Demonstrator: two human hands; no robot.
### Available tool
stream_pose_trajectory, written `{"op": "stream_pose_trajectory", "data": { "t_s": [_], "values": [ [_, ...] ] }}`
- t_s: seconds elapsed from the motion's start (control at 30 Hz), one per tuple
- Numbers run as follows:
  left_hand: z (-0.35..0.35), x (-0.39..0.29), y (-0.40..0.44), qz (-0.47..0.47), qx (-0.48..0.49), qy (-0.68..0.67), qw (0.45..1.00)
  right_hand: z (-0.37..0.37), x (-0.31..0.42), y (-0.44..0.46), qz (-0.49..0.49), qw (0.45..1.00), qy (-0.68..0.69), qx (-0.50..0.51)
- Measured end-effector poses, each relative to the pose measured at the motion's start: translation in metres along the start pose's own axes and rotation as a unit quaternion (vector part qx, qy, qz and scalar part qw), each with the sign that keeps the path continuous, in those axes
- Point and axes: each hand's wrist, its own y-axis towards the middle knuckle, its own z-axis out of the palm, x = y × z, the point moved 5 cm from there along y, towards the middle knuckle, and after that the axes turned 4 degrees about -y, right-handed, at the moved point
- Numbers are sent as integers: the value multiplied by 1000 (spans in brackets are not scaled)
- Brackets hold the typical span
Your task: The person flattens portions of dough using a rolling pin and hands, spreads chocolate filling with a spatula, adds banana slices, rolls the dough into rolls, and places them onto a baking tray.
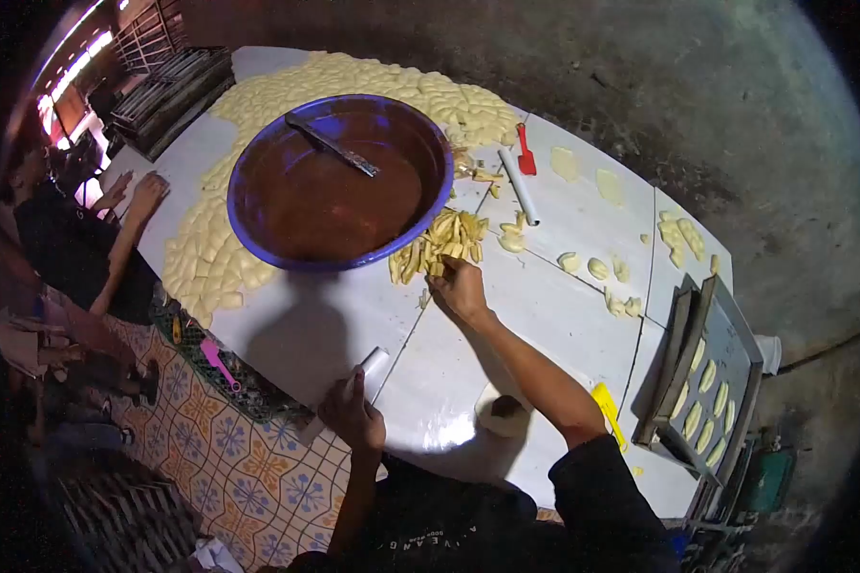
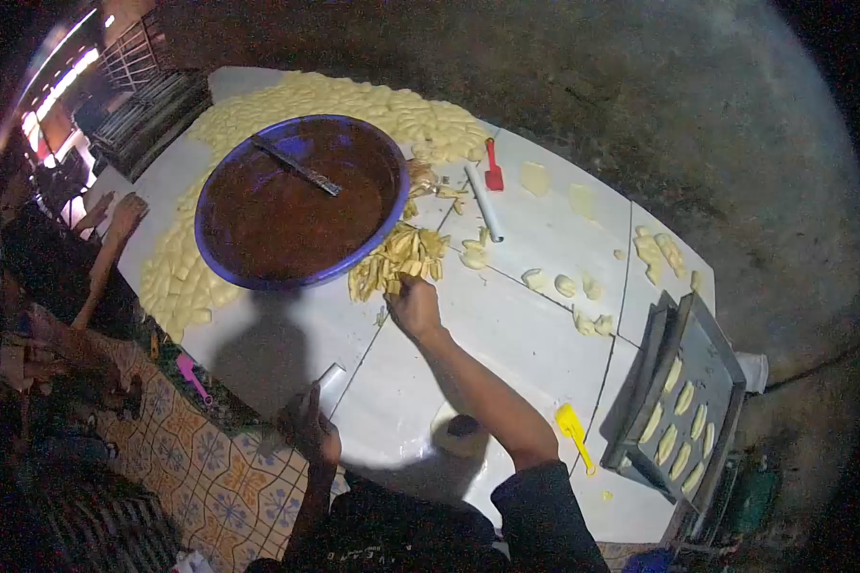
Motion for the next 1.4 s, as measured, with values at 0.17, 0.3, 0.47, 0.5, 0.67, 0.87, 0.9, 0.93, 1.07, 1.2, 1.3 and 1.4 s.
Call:
{"op": "stream_pose_trajectory", "data": {
  "t_s": [0.17,0.3,0.47,0.5,0.67,0.87,0.9,0.93,1.07,1.2,1.3,1.4],
  "values": [
    [-16,-18,12,8,4,87,996,-11,14,5,-63,997,-24,21],
    [-4,-5,6,-1,19,38,999,-38,12,-5,71,988,-58,128],
    [9,12,-5,-7,44,74,996,-61,0,-35,-27,989,42,140],
    [15,19,-7,1,32,68,997,-70,7,-37,-3,989,9,149],
    [-17,-14,6,58,-13,83,995,-66,-14,-50,2,985,22,172],
    [-19,-15,11,2,72,118,990,-134,21,-147,36,985,93,141],
    [-20,-21,14,2,81,125,989,-142,20,-166,64,984,64,156],
    [-17,-19,16,-30,95,97,990,-146,17,-185,92,980,37,170],
    [-10,-27,17,72,59,135,986,-133,-8,-225,9,991,104,79],
    [-4,-50,29,196,21,54,979,-101,-68,-233,17,997,50,60],
    [15,-92,28,266,88,-157,947,-119,-47,-235,-82,996,-41,-16],
    [28,-171,13,316,255,-228,885,-112,-48,-230,-124,989,-77,3]
  ]
}}
